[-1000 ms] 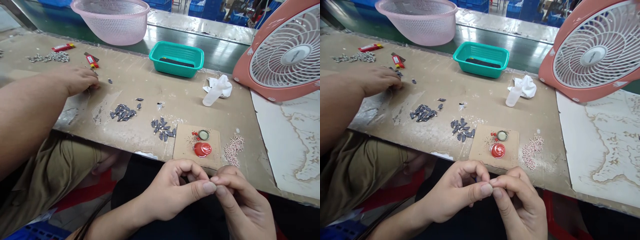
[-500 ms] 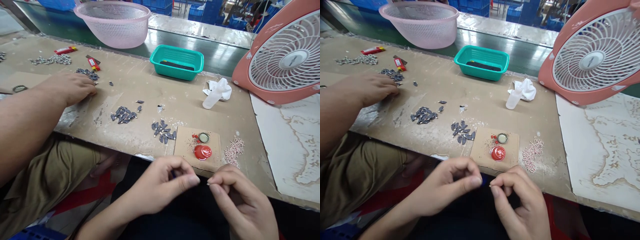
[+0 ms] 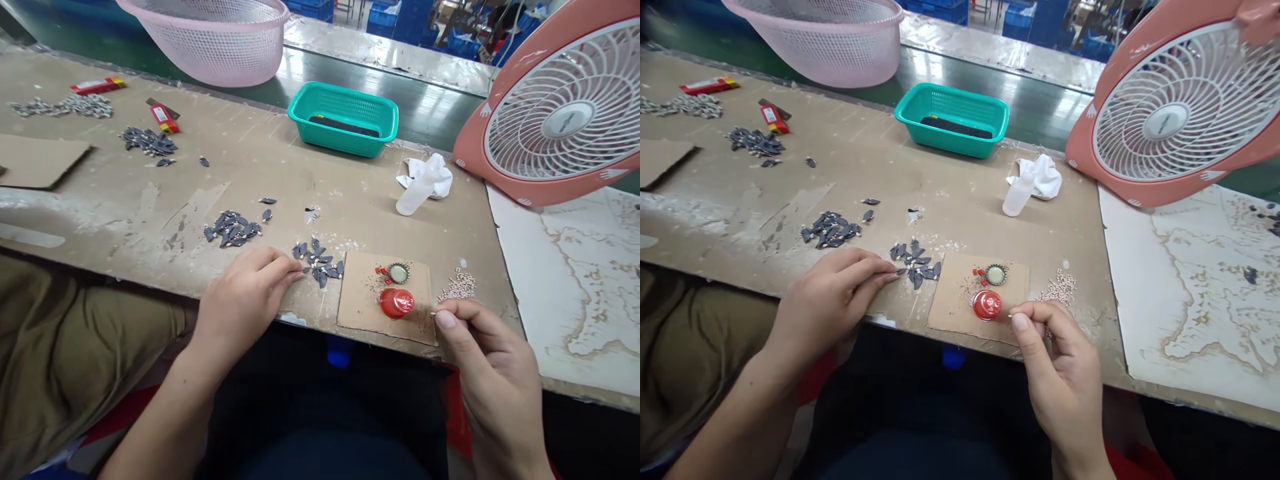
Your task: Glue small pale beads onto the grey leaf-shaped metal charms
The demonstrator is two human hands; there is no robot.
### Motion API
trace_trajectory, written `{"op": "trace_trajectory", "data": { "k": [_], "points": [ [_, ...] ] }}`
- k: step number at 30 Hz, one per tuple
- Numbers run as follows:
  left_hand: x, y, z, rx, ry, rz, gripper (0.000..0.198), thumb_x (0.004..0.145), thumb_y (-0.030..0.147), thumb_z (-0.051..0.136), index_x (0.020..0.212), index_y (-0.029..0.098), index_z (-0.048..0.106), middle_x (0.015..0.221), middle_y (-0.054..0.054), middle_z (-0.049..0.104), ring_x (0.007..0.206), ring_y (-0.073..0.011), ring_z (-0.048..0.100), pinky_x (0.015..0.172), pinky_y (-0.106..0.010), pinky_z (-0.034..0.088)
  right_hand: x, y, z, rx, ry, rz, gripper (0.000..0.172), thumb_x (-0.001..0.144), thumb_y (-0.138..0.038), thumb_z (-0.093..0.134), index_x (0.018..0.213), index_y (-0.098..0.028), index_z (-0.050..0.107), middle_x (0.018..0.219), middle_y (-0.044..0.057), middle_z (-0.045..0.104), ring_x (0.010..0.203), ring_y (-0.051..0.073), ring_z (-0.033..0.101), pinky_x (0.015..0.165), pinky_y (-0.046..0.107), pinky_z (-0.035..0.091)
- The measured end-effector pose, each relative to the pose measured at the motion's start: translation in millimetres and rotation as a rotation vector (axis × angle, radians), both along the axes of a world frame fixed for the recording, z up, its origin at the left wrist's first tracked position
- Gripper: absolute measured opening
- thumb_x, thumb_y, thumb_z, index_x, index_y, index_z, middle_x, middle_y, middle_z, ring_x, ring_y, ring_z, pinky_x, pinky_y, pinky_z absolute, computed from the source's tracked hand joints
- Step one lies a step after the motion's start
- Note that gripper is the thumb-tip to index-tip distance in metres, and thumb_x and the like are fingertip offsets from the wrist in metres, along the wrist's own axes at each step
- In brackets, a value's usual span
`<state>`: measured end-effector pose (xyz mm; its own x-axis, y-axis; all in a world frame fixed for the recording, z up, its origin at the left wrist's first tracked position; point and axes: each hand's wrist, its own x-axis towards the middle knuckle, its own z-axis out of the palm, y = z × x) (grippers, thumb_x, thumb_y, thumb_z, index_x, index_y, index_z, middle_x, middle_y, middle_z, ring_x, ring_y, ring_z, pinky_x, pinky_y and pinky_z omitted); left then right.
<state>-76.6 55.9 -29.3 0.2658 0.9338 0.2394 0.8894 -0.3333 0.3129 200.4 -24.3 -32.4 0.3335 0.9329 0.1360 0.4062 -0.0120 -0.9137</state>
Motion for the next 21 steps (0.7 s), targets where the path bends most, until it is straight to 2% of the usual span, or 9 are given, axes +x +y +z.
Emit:
{"op": "trace_trajectory", "data": {
  "k": [2,4,6,9,11,16,21],
  "points": [
    [-10.8,3.4,-0.9,-0.003,-0.037,-0.096,0.023,0.103,0.026,0.052,0.096,0.026,0.074,0.107,-0.006,0.074,0.104,-0.0266,0.068,0.091,-0.039,0.052,0.8,2.4,1.2,-0.021,-0.036,0.024,0.013,0.096,-0.036,0.068,0.093,-0.024,0.07,0.08,-0.001,0.06,0.069,0.013,0.053,0.062,0.027,0.042],
    [-17.9,4.6,-1.3,0.01,-0.094,-0.105,0.021,0.101,0.025,0.053,0.1,0.025,0.073,0.111,-0.007,0.073,0.108,-0.0272,0.067,0.097,-0.04,0.051,1.7,4.7,4.0,-0.026,-0.101,0.039,0.014,0.097,-0.035,0.066,0.09,-0.024,0.069,0.077,-0.002,0.056,0.067,0.012,0.05,0.061,0.028,0.039],
    [-18.5,2.4,-1.3,0.012,-0.144,0.016,0.016,0.1,0.029,0.057,0.104,0.024,0.072,0.107,-0.007,0.073,0.103,-0.027,0.069,0.093,-0.039,0.052,2.0,7.1,7.7,-0.002,-0.205,0.053,0.014,0.098,-0.034,0.065,0.089,-0.024,0.069,0.076,-0.003,0.054,0.067,0.012,0.05,0.062,0.028,0.039],
    [-8.8,-5.0,-1.6,-0.014,-0.107,0.246,0.018,0.098,0.039,0.065,0.102,0.024,0.072,0.093,-0.004,0.074,0.088,-0.027,0.07,0.075,-0.038,0.051,1.2,11.5,12.9,0.07,-0.391,0.078,0.013,0.099,-0.03,0.063,0.088,-0.024,0.068,0.074,-0.004,0.053,0.069,0.012,0.05,0.066,0.028,0.04],
    [-0.3,-9.6,-2.4,-0.023,-0.066,0.293,0.018,0.096,0.041,0.068,0.1,0.024,0.074,0.091,-0.003,0.074,0.088,-0.0277,0.071,0.071,-0.038,0.05,0.2,14.6,15.2,0.116,-0.494,0.104,0.012,0.098,-0.027,0.063,0.088,-0.024,0.067,0.074,-0.004,0.052,0.07,0.012,0.05,0.067,0.028,0.04],
    [8.6,-11.4,-3.5,-0.033,-0.116,0.25,0.012,0.097,0.035,0.068,0.097,0.026,0.077,0.096,-0.001,0.076,0.094,-0.0267,0.072,0.071,-0.037,0.05,-0.3,19.3,17.2,0.153,-0.624,0.158,0.009,0.097,-0.026,0.064,0.09,-0.022,0.068,0.072,-0.003,0.052,0.07,0.013,0.05,0.066,0.029,0.041],
    [3.2,-3.0,-2.5,-0.081,-0.168,0.134,0.014,0.098,0.028,0.065,0.1,0.027,0.078,0.101,-0.001,0.075,0.099,-0.0258,0.071,0.083,-0.037,0.053,1.2,19.8,19.2,0.152,-0.664,0.167,0.011,0.097,-0.026,0.064,0.088,-0.022,0.068,0.07,-0.003,0.051,0.069,0.012,0.049,0.065,0.029,0.04]
  ]
}}
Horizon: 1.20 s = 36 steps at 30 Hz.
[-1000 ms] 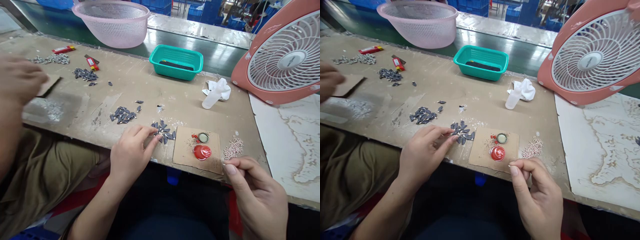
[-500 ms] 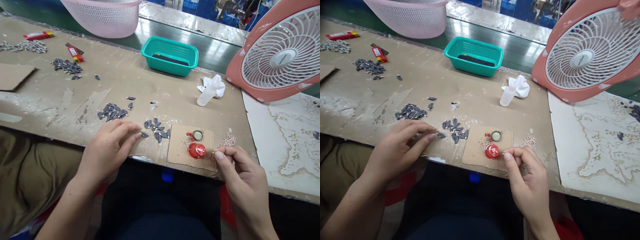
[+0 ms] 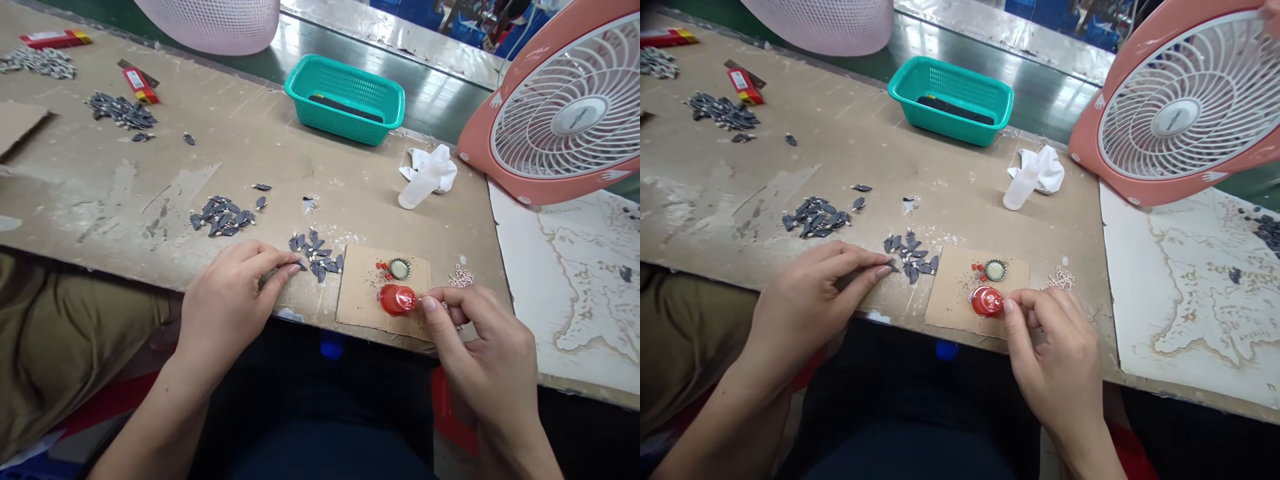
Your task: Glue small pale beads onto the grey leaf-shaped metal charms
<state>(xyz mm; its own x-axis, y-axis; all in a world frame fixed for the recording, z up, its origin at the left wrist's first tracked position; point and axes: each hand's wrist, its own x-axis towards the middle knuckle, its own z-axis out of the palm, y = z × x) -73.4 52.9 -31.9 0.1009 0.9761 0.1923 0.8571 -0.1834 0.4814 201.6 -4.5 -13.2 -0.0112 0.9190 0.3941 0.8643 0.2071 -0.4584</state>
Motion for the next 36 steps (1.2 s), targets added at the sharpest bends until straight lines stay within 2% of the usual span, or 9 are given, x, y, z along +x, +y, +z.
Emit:
{"op": "trace_trajectory", "data": {
  "k": [3,7,10,15,23,30,36],
  "points": [
    [-1.1,3.1,0.3,-0.024,-0.034,-0.019,0.015,0.097,0.029,0.063,0.103,0.028,0.077,0.107,-0.001,0.075,0.102,-0.0258,0.07,0.086,-0.038,0.054,0.8,0.1,0.8,-0.012,-0.001,0.005,0.01,0.098,-0.026,0.064,0.089,-0.022,0.068,0.071,-0.003,0.051,0.069,0.012,0.049,0.064,0.029,0.04],
    [4.0,2.7,1.4,0.0,-0.005,0.072,0.014,0.096,0.037,0.068,0.101,0.027,0.076,0.106,-0.002,0.075,0.104,-0.0295,0.07,0.084,-0.042,0.055,1.7,-0.6,1.3,-0.022,-0.016,0.018,0.01,0.098,-0.026,0.064,0.09,-0.022,0.069,0.071,-0.003,0.049,0.068,0.012,0.048,0.064,0.03,0.039],
    [9.4,2.5,3.0,-0.008,0.025,0.096,0.011,0.093,0.036,0.073,0.097,0.026,0.076,0.103,-0.003,0.075,0.103,-0.0313,0.07,0.082,-0.043,0.054,2.1,-1.6,1.7,-0.019,-0.021,0.018,0.009,0.098,-0.026,0.065,0.09,-0.022,0.069,0.07,-0.003,0.048,0.068,0.012,0.049,0.065,0.03,0.039],
    [12.3,4.0,6.2,-0.044,-0.003,0.038,0.003,0.092,0.027,0.072,0.094,0.026,0.075,0.102,-0.001,0.075,0.101,-0.0295,0.071,0.083,-0.042,0.054,2.3,-0.7,1.0,0.003,-0.011,0.008,0.009,0.097,-0.024,0.065,0.09,-0.021,0.069,0.071,-0.003,0.05,0.068,0.012,0.049,0.065,0.029,0.04],
    [8.7,0.4,11.1,-0.073,0.026,-0.016,0.013,0.087,0.019,0.07,0.095,0.028,0.073,0.1,0.001,0.076,0.094,-0.0274,0.072,0.076,-0.04,0.053,1.3,4.3,0.2,-0.007,-0.003,0.023,0.01,0.098,-0.024,0.065,0.089,-0.021,0.069,0.069,-0.004,0.047,0.067,0.01,0.048,0.063,0.027,0.039],
    [1.5,0.7,7.5,-0.197,-0.085,-0.047,0.016,0.093,0.025,0.061,0.105,0.026,0.072,0.103,-0.001,0.075,0.095,-0.0254,0.071,0.078,-0.039,0.053,1.3,5.2,0.3,-0.002,-0.02,0.028,0.011,0.098,-0.023,0.065,0.088,-0.02,0.069,0.068,-0.005,0.047,0.066,0.009,0.047,0.063,0.025,0.039],
    [-5.1,0.1,3.1,-0.199,-0.22,-0.086,0.025,0.098,0.031,0.06,0.119,0.025,0.071,0.107,-0.003,0.073,0.094,-0.0219,0.069,0.083,-0.036,0.052,0.3,5.7,-0.1,0.009,-0.034,0.03,0.011,0.097,-0.024,0.066,0.088,-0.02,0.069,0.067,-0.006,0.046,0.066,0.008,0.047,0.062,0.024,0.039]
  ]
}}
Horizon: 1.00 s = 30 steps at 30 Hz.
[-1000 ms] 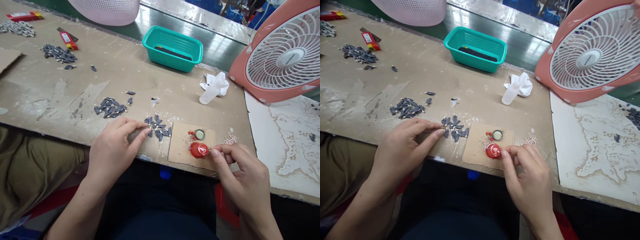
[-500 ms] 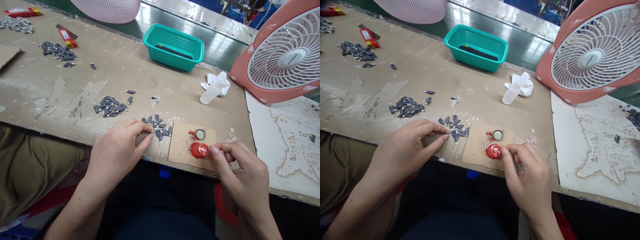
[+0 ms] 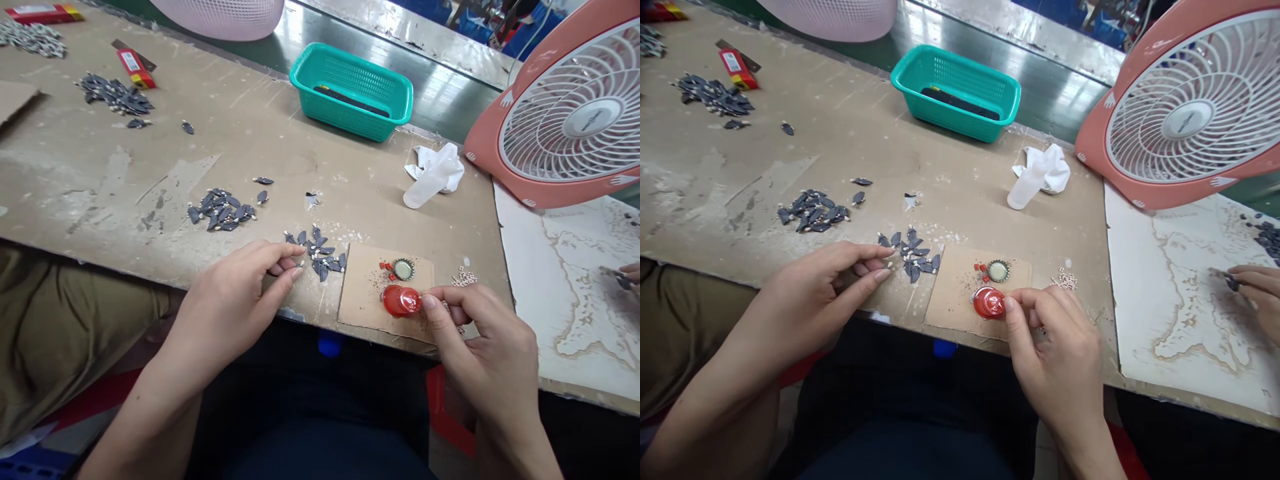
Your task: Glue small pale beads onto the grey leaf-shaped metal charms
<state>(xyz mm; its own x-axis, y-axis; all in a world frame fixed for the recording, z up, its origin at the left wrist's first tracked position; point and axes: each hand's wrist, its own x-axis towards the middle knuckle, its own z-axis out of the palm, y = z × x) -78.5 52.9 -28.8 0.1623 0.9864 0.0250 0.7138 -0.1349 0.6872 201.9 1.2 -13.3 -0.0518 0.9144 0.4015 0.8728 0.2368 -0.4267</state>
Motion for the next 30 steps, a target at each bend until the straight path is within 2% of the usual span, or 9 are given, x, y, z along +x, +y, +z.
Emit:
{"op": "trace_trajectory", "data": {
  "k": [5,9,12,16,18,20,22,25,30],
  "points": [
    [-2.7,1.6,1.2,0.057,-0.008,-0.06,0.025,0.103,0.031,0.055,0.12,0.022,0.071,0.11,-0.004,0.069,0.103,-0.0218,0.066,0.089,-0.035,0.049,-0.4,0.6,-0.4,-0.001,-0.013,0.001,0.01,0.097,-0.024,0.065,0.089,-0.02,0.07,0.067,-0.005,0.047,0.066,0.009,0.047,0.063,0.024,0.039],
    [-3.7,0.6,3.7,0.099,-0.076,-0.078,0.02,0.103,0.027,0.055,0.115,0.02,0.07,0.105,-0.003,0.067,0.099,-0.0189,0.065,0.087,-0.031,0.049,-1.9,-3.1,2.5,0.004,0.041,-0.032,0.009,0.096,-0.026,0.067,0.089,-0.021,0.071,0.068,-0.005,0.048,0.066,0.009,0.048,0.063,0.025,0.039],
    [0.4,-4.0,4.9,0.07,-0.241,-0.058,0.016,0.102,0.026,0.059,0.114,0.023,0.068,0.104,-0.001,0.067,0.09,-0.0158,0.064,0.08,-0.026,0.05,-2.3,-9.8,4.2,-0.012,0.181,-0.127,0.007,0.095,-0.028,0.07,0.091,-0.023,0.072,0.071,-0.004,0.054,0.066,0.01,0.05,0.064,0.027,0.04],
    [10.7,-12.5,6.4,-0.045,-0.557,-0.069,0.009,0.099,0.026,0.065,0.108,0.027,0.068,0.092,0.002,0.067,0.075,-0.012,0.062,0.068,-0.02,0.051,0.0,-16.2,2.5,-0.08,0.502,-0.248,0.01,0.092,-0.035,0.073,0.095,-0.025,0.073,0.088,0.0,0.068,0.078,0.014,0.06,0.063,0.028,0.043],
    [15.5,-15.7,7.9,-0.098,-0.68,-0.087,0.007,0.098,0.026,0.067,0.104,0.029,0.07,0.086,0.003,0.065,0.071,-0.0104,0.06,0.063,-0.017,0.05,1.7,-16.1,0.4,-0.099,0.539,-0.264,0.013,0.092,-0.037,0.073,0.097,-0.026,0.073,0.087,0.0,0.068,0.077,0.014,0.06,0.062,0.028,0.043],
    [19.8,-17.6,9.8,-0.134,-0.766,-0.089,0.006,0.097,0.025,0.069,0.1,0.029,0.072,0.085,0.003,0.065,0.071,-0.009,0.059,0.063,-0.014,0.05,3.3,-14.3,-2.8,-0.117,0.427,-0.251,0.012,0.094,-0.037,0.07,0.093,-0.025,0.073,0.077,-0.002,0.061,0.069,0.013,0.055,0.061,0.027,0.041],
    [23.8,-18.4,11.5,-0.168,-0.842,-0.082,0.006,0.095,0.023,0.072,0.097,0.029,0.073,0.087,0.003,0.066,0.073,-0.0079,0.059,0.065,-0.011,0.05,4.8,-11.6,-8.0,-0.103,0.201,-0.211,0.016,0.096,-0.035,0.066,0.086,-0.023,0.07,0.068,-0.004,0.051,0.061,0.012,0.049,0.059,0.028,0.039],
    [30.1,-19.7,12.6,-0.242,-0.955,-0.072,0.006,0.093,0.022,0.075,0.093,0.028,0.076,0.086,0.003,0.068,0.074,-0.0064,0.06,0.067,-0.008,0.051,7.4,-8.5,-19.2,-0.044,-0.054,-0.154,0.019,0.096,-0.031,0.063,0.081,-0.021,0.068,0.064,-0.004,0.044,0.061,0.013,0.046,0.061,0.029,0.036],
    [40.0,-26.0,10.3,-0.385,-1.064,-0.037,0.006,0.088,0.024,0.081,0.09,0.028,0.079,0.086,0.003,0.071,0.073,-0.0057,0.062,0.066,-0.008,0.053,9.9,-12.6,-26.1,-0.012,-0.08,-0.148,0.016,0.094,-0.03,0.065,0.082,-0.021,0.07,0.064,-0.003,0.048,0.064,0.014,0.047,0.064,0.031,0.036]
  ]
}}
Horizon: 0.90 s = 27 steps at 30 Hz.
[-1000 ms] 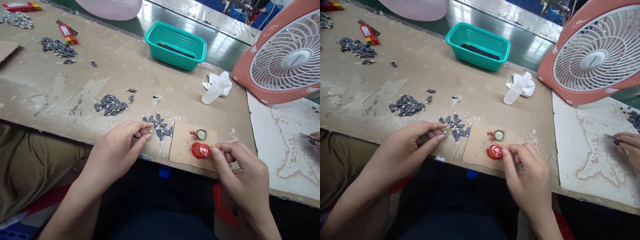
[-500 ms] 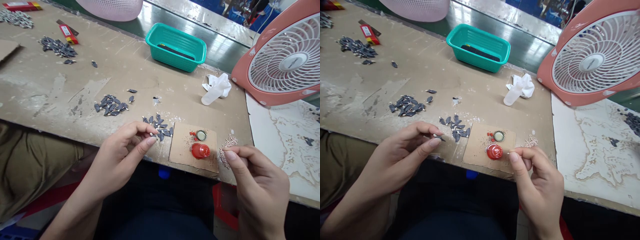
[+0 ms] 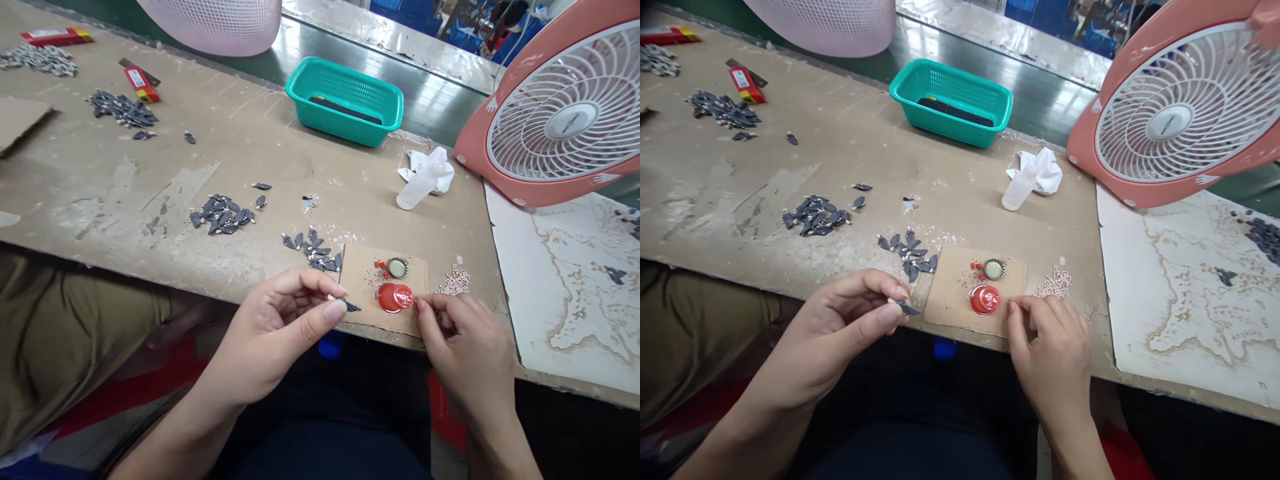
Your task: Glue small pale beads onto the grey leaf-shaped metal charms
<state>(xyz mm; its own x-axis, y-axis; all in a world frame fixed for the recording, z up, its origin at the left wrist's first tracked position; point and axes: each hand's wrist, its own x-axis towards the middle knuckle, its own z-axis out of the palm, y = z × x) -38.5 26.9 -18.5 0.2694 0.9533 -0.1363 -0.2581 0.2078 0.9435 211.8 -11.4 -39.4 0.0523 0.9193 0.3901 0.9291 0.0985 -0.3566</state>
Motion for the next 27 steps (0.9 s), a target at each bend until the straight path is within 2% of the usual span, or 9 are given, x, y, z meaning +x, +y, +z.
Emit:
{"op": "trace_trajectory", "data": {
  "k": [3,6,8,10,13,19,27],
  "points": [
    [6.6,-4.8,0.8,-0.067,-0.046,-0.029,0.006,0.085,0.023,0.084,0.088,0.029,0.081,0.08,0.003,0.072,0.068,-0.0061,0.062,0.062,-0.01,0.052,-4.3,-10.7,10.5,0.037,0.136,-0.042,0.013,0.095,-0.029,0.066,0.087,-0.022,0.071,0.065,-0.004,0.048,0.062,0.012,0.047,0.061,0.029,0.038],
    [14.4,-9.1,4.4,-0.099,-0.075,-0.055,0.01,0.082,0.018,0.086,0.083,0.028,0.083,0.074,0.003,0.075,0.064,-0.0062,0.063,0.06,-0.01,0.051,-13.8,-23.7,24.3,0.08,0.47,-0.111,0.005,0.092,-0.028,0.072,0.09,-0.023,0.073,0.074,-0.002,0.057,0.067,0.013,0.053,0.058,0.028,0.039],
    [19.7,-11.5,6.7,-0.109,-0.086,-0.069,0.015,0.078,0.013,0.086,0.08,0.027,0.084,0.074,0.002,0.078,0.064,-0.007,0.066,0.061,-0.011,0.052,-21.5,-30.1,31.9,0.087,0.657,-0.081,0.002,0.09,-0.026,0.074,0.09,-0.024,0.073,0.082,0.001,0.064,0.072,0.015,0.057,0.055,0.028,0.039],
    [24.2,-13.3,8.0,-0.126,-0.086,-0.082,0.018,0.077,0.01,0.086,0.08,0.028,0.085,0.076,0.002,0.08,0.066,-0.0084,0.069,0.062,-0.012,0.054,-29.1,-33.4,37.4,0.075,0.744,0.003,0.003,0.09,-0.022,0.073,0.089,-0.025,0.073,0.083,0.002,0.065,0.072,0.015,0.058,0.052,0.026,0.038],
    [28.7,-15.3,8.6,-0.127,-0.071,-0.098,0.02,0.077,0.01,0.086,0.081,0.03,0.086,0.079,0.001,0.082,0.066,-0.01,0.072,0.064,-0.014,0.056,-40.0,-34.1,42.4,0.035,0.762,0.091,0.007,0.09,-0.019,0.071,0.089,-0.026,0.074,0.073,-0.001,0.059,0.062,0.011,0.053,0.05,0.024,0.039],
    [31.2,-19.4,11.4,-0.059,-0.055,-0.121,0.024,0.078,0.009,0.086,0.084,0.032,0.087,0.086,0.003,0.084,0.076,-0.0104,0.076,0.072,-0.013,0.058,-52.6,-30.7,43.2,0.015,0.735,0.139,0.009,0.091,-0.018,0.07,0.09,-0.026,0.073,0.063,-0.006,0.048,0.055,0.008,0.045,0.05,0.023,0.038],
    [32.9,-22.1,12.1,-0.043,-0.034,-0.114,0.025,0.079,0.009,0.086,0.085,0.033,0.087,0.088,0.003,0.084,0.078,-0.0108,0.078,0.073,-0.013,0.059,-51.3,-30.9,41.0,0.009,0.715,0.124,0.009,0.089,-0.017,0.071,0.088,-0.025,0.073,0.064,-0.005,0.053,0.053,0.008,0.046,0.047,0.022,0.036]
  ]
}}
